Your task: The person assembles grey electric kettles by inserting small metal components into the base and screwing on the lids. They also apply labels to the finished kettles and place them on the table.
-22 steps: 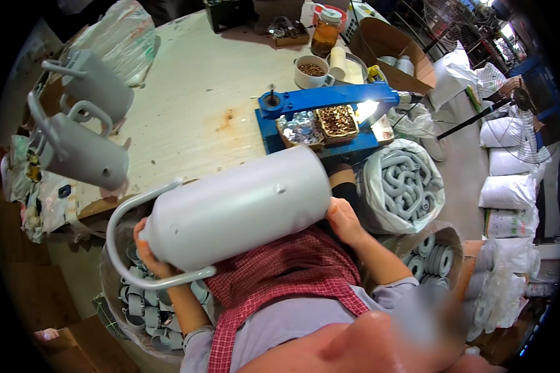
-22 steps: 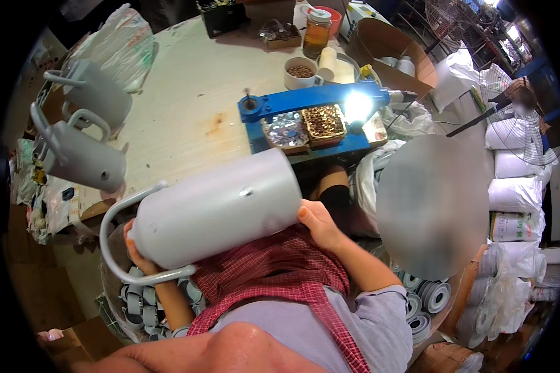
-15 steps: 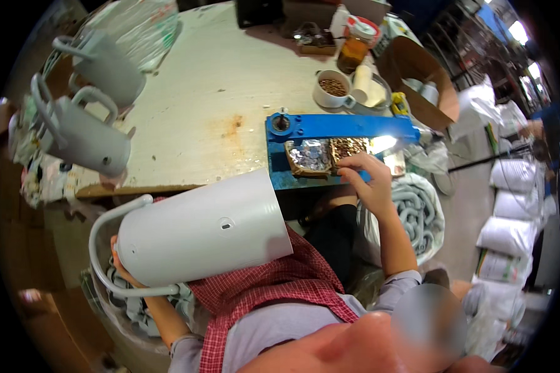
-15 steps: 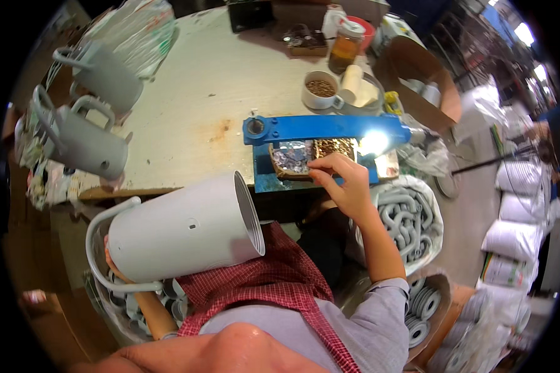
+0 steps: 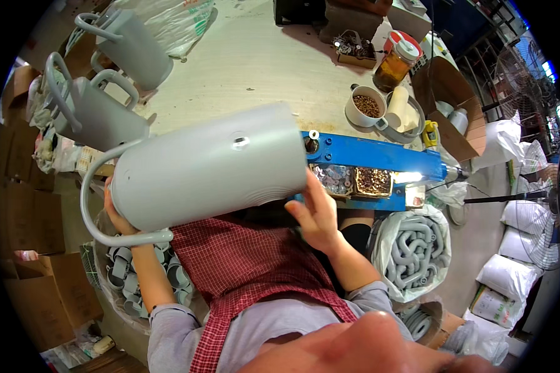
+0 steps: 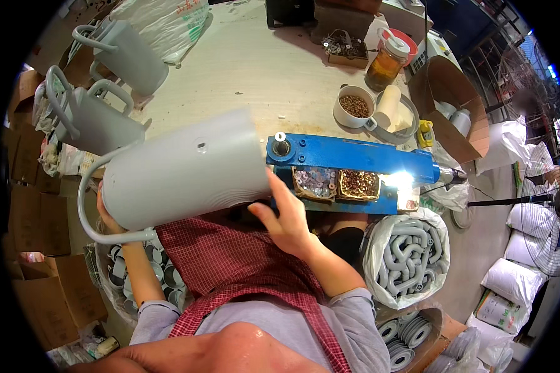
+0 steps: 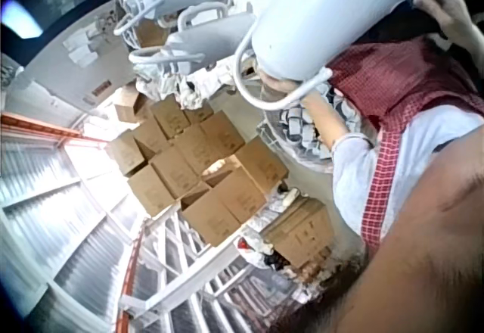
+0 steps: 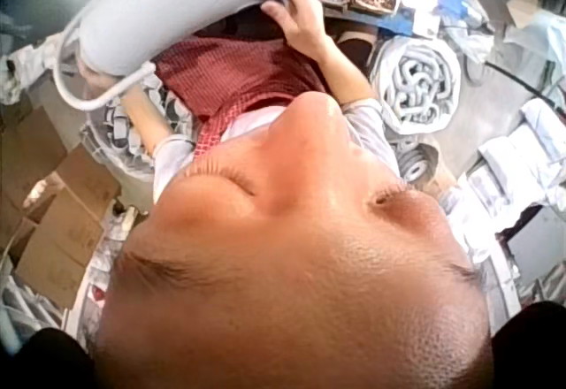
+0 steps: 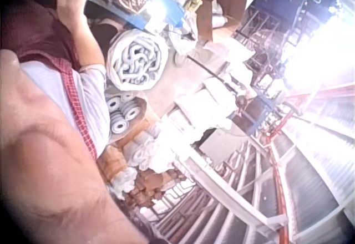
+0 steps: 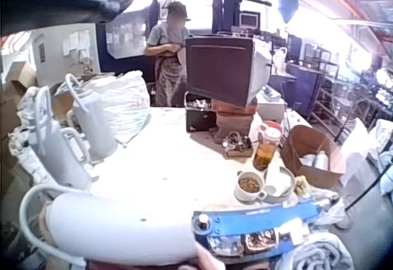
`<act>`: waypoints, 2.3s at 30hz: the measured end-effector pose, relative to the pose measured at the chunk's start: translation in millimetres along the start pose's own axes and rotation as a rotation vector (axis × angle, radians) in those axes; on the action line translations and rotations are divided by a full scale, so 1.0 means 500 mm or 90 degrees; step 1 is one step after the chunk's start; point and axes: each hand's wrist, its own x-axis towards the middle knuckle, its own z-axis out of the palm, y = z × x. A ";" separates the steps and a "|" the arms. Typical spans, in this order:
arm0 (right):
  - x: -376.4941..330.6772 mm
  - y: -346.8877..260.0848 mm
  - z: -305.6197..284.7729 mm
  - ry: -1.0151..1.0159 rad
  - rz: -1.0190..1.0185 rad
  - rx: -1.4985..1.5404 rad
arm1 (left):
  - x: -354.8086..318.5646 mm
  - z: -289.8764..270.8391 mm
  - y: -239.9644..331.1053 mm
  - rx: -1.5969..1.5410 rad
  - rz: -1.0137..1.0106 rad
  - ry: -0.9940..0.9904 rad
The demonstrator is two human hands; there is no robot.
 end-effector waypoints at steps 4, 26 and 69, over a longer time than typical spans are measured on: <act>-0.041 0.032 -0.072 0.200 -0.023 -0.121 | 0.002 0.118 -0.054 -0.031 0.012 -0.128; -0.073 0.048 -0.341 0.554 -0.062 0.002 | -0.151 0.399 -0.256 -0.093 -0.075 -0.293; -0.382 0.045 -0.661 0.333 0.142 -0.768 | -0.089 0.256 -0.346 -0.016 -0.141 -0.304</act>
